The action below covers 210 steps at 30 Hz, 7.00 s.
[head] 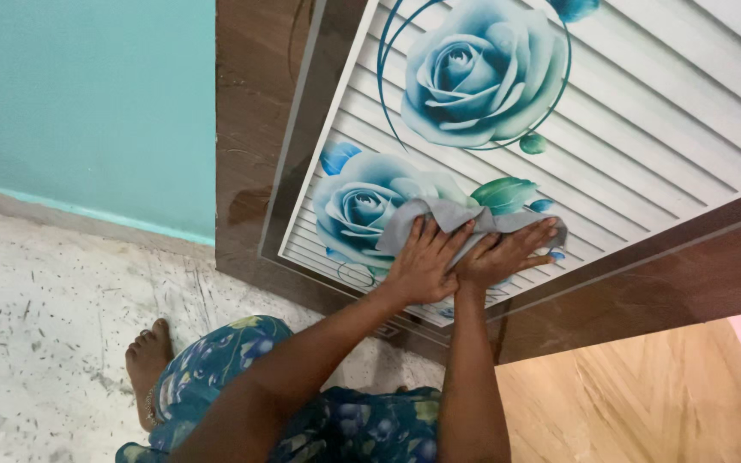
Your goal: The person wipes the surface of a decorative door with a cloth, moving the cloth across the floral designs and panels.
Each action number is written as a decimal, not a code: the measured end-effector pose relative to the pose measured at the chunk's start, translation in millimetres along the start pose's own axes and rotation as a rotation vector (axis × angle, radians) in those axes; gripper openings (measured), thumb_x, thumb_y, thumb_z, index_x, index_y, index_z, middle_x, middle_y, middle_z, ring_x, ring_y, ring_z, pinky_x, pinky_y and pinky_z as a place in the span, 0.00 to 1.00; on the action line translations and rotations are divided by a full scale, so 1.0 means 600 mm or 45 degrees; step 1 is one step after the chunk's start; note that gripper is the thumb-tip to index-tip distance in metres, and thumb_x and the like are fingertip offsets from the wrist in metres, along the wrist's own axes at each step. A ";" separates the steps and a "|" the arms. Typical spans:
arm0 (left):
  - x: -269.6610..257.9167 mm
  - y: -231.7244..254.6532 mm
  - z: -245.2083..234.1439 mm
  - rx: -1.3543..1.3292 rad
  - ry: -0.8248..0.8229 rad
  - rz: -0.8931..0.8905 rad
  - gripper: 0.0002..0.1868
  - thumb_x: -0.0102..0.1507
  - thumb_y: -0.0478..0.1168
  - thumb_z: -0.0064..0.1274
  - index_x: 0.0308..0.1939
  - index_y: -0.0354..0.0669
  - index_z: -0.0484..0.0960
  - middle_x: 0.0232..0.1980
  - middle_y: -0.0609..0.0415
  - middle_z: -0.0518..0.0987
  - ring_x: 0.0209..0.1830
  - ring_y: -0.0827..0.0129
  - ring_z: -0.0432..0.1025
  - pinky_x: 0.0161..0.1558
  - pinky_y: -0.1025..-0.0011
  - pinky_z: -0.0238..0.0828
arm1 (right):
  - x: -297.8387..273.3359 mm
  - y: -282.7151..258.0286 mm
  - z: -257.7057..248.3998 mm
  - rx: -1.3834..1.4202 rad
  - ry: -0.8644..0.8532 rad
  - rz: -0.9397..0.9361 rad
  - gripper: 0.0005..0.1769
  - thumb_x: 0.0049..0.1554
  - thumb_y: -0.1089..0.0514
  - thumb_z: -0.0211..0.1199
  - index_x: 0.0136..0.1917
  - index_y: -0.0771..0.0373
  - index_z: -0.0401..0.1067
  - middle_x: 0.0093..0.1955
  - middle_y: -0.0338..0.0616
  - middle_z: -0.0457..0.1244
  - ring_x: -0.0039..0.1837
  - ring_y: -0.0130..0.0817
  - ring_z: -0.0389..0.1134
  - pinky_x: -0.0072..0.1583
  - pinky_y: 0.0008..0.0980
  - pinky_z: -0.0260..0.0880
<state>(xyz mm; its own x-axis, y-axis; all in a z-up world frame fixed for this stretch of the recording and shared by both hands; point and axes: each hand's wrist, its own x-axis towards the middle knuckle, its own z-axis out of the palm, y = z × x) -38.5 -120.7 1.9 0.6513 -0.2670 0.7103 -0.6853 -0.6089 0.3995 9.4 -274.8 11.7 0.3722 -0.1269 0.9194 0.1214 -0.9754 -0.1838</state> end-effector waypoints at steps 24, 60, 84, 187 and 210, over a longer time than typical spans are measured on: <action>-0.096 -0.236 -0.124 0.167 0.202 -1.076 0.50 0.71 0.60 0.41 0.80 0.27 0.34 0.83 0.31 0.38 0.84 0.43 0.31 0.76 0.40 0.20 | -0.051 -0.352 0.038 0.074 -0.494 -0.546 0.31 0.63 0.41 0.55 0.79 0.34 0.60 0.85 0.49 0.44 0.80 0.56 0.48 0.75 0.66 0.43; 0.026 0.000 -0.028 0.206 0.170 -0.250 0.54 0.57 0.57 0.65 0.76 0.31 0.55 0.76 0.33 0.57 0.77 0.34 0.48 0.75 0.30 0.32 | 0.017 0.043 -0.015 -0.244 -0.067 -0.269 0.44 0.70 0.34 0.50 0.85 0.64 0.46 0.88 0.51 0.40 0.88 0.49 0.36 0.85 0.55 0.31; -0.204 -0.014 0.222 0.712 -1.083 0.172 0.43 0.66 0.49 0.50 0.82 0.50 0.49 0.84 0.57 0.42 0.83 0.61 0.38 0.77 0.49 0.27 | -0.244 0.256 -0.109 -0.340 -0.980 -0.661 0.35 0.60 0.46 0.57 0.76 0.63 0.61 0.77 0.49 0.57 0.73 0.46 0.60 0.74 0.57 0.52; 0.323 0.048 -0.399 0.773 0.264 -0.361 0.61 0.65 0.76 0.50 0.84 0.40 0.40 0.84 0.30 0.33 0.86 0.25 0.31 0.69 0.14 0.15 | 0.196 -0.306 -0.285 0.953 -0.491 0.114 0.15 0.62 0.52 0.64 0.45 0.68 0.79 0.34 0.50 0.68 0.36 0.38 0.68 0.41 0.37 0.67; 0.366 0.029 -0.269 0.855 0.345 0.569 0.56 0.60 0.84 0.45 0.84 0.73 0.43 0.86 0.57 0.46 0.81 0.45 0.52 0.74 0.25 0.16 | 0.196 -0.233 -0.163 0.572 0.007 0.027 0.42 0.61 0.53 0.64 0.80 0.73 0.50 0.81 0.68 0.46 0.84 0.66 0.41 0.82 0.57 0.38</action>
<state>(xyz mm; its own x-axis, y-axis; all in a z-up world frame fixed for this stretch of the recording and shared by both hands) 40.1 -69.5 258.6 0.2065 -0.4519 0.8679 -0.4652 -0.8257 -0.3192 -53.7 -171.1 179.3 0.3742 -0.1479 0.9155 0.5018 -0.7979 -0.3340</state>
